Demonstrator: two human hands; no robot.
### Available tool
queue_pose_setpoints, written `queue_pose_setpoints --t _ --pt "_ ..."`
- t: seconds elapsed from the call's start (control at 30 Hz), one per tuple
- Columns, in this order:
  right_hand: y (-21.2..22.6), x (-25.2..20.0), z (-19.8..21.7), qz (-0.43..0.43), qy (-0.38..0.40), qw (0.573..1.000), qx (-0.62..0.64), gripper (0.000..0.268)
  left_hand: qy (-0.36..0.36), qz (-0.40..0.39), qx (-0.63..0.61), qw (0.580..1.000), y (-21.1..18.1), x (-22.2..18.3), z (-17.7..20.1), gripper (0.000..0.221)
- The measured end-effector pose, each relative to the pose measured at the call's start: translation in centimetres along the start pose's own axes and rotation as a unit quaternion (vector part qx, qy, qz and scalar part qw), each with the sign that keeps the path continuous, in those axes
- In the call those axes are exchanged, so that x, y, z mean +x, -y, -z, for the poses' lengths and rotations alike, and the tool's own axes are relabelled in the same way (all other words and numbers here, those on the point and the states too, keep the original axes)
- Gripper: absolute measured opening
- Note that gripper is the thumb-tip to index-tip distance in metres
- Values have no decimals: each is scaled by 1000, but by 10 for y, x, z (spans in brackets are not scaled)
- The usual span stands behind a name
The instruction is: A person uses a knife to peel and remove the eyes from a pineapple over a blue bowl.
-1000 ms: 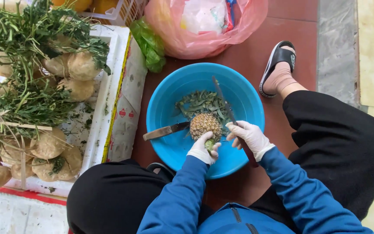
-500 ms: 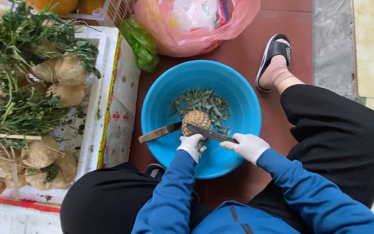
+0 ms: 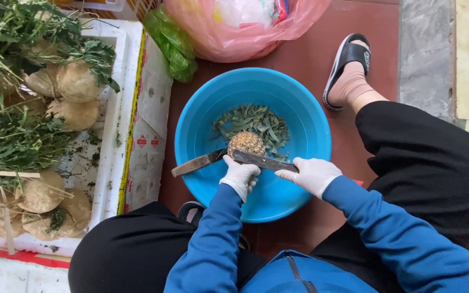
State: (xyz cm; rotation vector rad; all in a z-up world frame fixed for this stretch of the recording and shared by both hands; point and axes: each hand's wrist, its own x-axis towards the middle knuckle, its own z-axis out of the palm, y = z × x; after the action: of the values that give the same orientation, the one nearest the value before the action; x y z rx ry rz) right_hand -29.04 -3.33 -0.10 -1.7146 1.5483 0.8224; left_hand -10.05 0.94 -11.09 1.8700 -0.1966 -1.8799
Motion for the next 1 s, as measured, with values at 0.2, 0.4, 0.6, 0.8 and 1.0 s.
queue_pose_setpoints --t 0.2,0.4,0.6,0.8,1.0 --pt "12 2 4 -1 -7 999 -32 85 -14 -6 2 1000 10 36 -3 124" --pt "26 9 3 2 -8 1000 -19 86 -35 -29 -6 999 19 53 2 125" --pt "37 19 6 13 -34 999 11 86 -54 -43 -7 998 5 42 2 124" --pt "43 13 8 3 -40 999 20 84 -58 -47 14 997 13 65 -5 125" --pt "69 48 18 20 -27 997 63 99 -71 -45 -45 995 15 47 -1 121"
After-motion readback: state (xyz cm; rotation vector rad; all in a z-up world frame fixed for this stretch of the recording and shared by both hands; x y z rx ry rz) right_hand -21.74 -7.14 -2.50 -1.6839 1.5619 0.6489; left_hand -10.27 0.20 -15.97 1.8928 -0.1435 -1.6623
